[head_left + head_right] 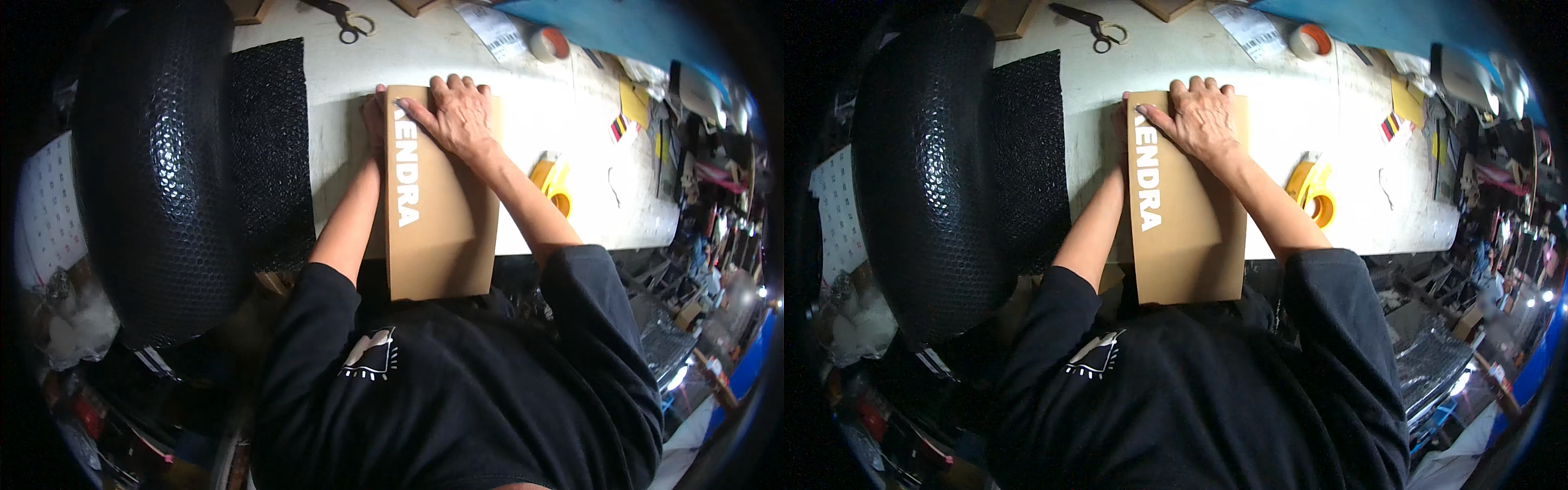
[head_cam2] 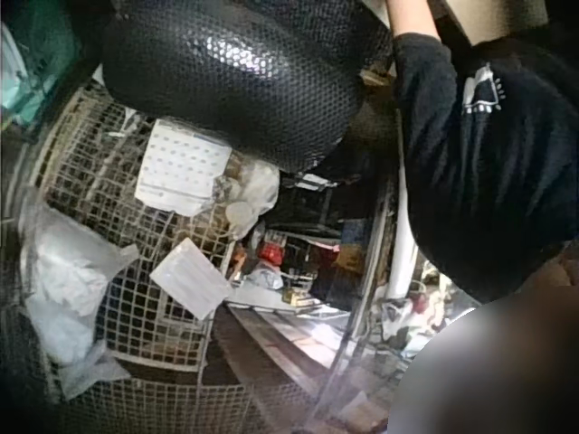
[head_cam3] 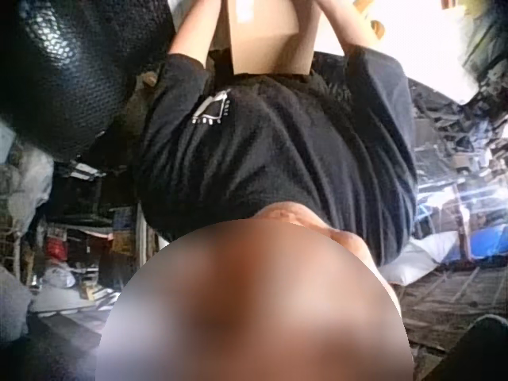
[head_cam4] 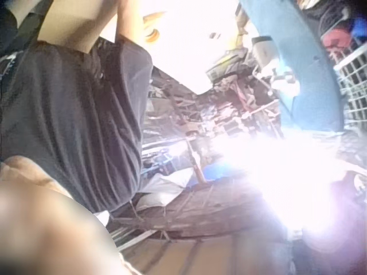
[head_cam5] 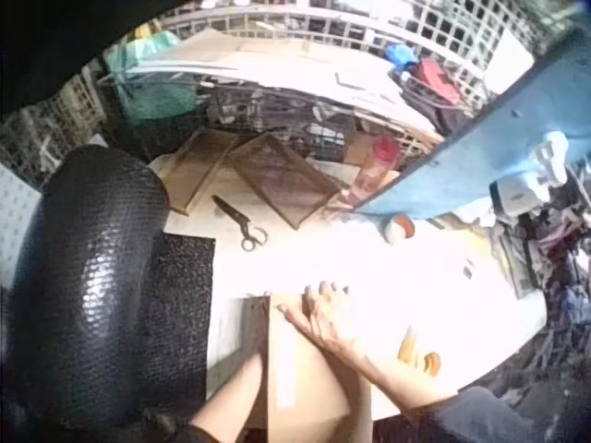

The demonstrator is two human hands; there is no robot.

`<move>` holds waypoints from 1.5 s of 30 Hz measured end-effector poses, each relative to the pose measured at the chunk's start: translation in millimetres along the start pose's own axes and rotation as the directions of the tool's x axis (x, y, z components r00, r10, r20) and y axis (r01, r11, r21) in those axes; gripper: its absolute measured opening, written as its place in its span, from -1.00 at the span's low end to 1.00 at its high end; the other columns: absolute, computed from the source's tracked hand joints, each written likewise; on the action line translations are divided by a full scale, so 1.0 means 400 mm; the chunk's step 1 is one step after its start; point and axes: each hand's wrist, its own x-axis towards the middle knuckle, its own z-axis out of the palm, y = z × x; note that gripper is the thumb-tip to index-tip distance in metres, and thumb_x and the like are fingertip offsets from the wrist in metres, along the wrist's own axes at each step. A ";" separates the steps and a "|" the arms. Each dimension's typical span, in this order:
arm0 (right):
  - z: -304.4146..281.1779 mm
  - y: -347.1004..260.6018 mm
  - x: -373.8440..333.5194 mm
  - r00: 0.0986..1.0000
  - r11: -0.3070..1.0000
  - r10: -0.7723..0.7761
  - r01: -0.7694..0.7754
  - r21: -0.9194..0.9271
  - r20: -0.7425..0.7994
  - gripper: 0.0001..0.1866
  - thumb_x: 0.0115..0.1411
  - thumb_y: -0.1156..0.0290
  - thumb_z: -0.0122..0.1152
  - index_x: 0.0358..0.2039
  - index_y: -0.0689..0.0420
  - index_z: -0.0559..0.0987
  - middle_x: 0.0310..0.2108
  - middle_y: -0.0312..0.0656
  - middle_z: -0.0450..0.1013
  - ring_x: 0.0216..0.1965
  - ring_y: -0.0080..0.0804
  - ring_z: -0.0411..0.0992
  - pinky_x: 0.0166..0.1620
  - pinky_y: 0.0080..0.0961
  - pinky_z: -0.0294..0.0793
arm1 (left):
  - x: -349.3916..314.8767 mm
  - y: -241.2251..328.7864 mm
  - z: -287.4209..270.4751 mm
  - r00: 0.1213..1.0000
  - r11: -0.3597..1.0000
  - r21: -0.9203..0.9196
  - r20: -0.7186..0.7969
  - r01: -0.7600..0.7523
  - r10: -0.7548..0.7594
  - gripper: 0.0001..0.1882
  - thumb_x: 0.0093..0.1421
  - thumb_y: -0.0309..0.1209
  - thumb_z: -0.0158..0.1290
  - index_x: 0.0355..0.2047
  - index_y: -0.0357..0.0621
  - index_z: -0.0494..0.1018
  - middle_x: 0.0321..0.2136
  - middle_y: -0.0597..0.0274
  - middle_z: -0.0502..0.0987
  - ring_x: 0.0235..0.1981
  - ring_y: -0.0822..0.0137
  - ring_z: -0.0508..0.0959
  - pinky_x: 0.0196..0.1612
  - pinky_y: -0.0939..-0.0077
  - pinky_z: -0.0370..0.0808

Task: The person places a white sheet into a cardboard box, closes the box, and wraps it in black bubble wrap. They cut the bubble wrap with scissors, fold it around the box, and secure it with yellow tape. Finally, they affix a small white label to the wrapped package.

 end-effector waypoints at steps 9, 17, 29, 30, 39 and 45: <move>-0.080 -0.039 -0.336 0.927 0.900 0.372 -0.348 0.261 -0.044 -0.30 0.26 -0.03 0.03 0.27 0.12 0.18 0.22 0.28 0.04 0.26 0.20 0.04 0.18 0.26 0.02 | -0.176 0.222 -0.164 0.901 0.872 -0.285 0.300 0.398 -0.313 -0.20 0.31 0.23 -0.33 0.13 -0.33 0.30 0.03 -0.05 0.45 0.03 0.18 0.49 0.08 0.32 0.44; -0.030 -0.067 -0.598 0.864 0.795 0.502 -0.473 0.380 0.026 -0.24 0.28 0.02 0.00 0.35 0.13 0.04 -0.21 0.19 0.38 -0.20 0.06 0.42 -0.05 -0.13 0.39 | -0.462 0.297 -0.155 0.926 0.965 0.121 0.276 0.233 -0.258 -0.19 0.33 0.07 -0.16 0.26 -0.43 -0.04 0.10 -0.30 0.29 0.11 0.07 0.35 0.12 0.22 0.32; -0.066 0.415 -0.638 0.818 0.789 0.564 -0.493 0.367 -0.114 -0.40 0.38 0.17 -0.11 0.35 0.09 0.09 0.34 0.04 0.04 0.36 -0.14 0.01 0.36 -0.31 -0.04 | -0.669 0.146 -0.453 0.853 0.947 0.022 -0.440 0.322 -0.280 -0.14 0.15 -0.27 0.23 0.32 -0.22 -0.02 0.22 -0.05 0.16 0.17 0.07 0.29 0.17 0.14 0.31; -0.088 0.471 -0.628 0.831 0.820 0.537 -0.473 0.323 -0.144 -0.42 0.38 0.18 -0.12 0.34 0.09 0.11 0.33 0.04 0.08 0.35 -0.12 0.05 0.35 -0.29 0.01 | -0.673 0.150 -0.493 0.795 0.948 0.122 -0.582 0.295 -0.172 -0.03 0.09 -0.19 0.28 0.30 -0.33 -0.08 0.18 -0.15 0.18 0.15 0.02 0.29 0.20 0.13 0.27; 0.056 0.109 -0.236 0.840 0.961 -0.269 0.200 -0.192 -0.471 -0.49 0.19 0.49 -0.03 0.17 0.31 0.27 0.19 0.08 0.24 0.11 0.03 0.27 0.20 -0.21 0.26 | -0.394 0.225 -0.669 0.655 0.961 0.259 -0.744 0.098 0.134 -0.18 -0.04 -0.09 0.38 0.01 -0.55 0.37 0.08 -0.09 0.42 0.04 0.09 0.45 0.11 0.27 0.35; 0.270 -0.356 -0.159 0.726 0.774 -0.624 0.624 0.104 0.291 -0.05 0.24 -0.36 -0.46 0.29 0.27 0.16 0.38 -0.04 -0.05 0.42 -0.20 -0.15 0.39 -0.01 -0.34 | -0.436 0.317 -0.624 0.660 0.971 0.183 -0.750 0.151 0.038 -0.29 0.02 -0.17 0.35 -0.01 -0.51 0.38 0.05 -0.05 0.44 0.04 0.14 0.44 0.15 0.30 0.31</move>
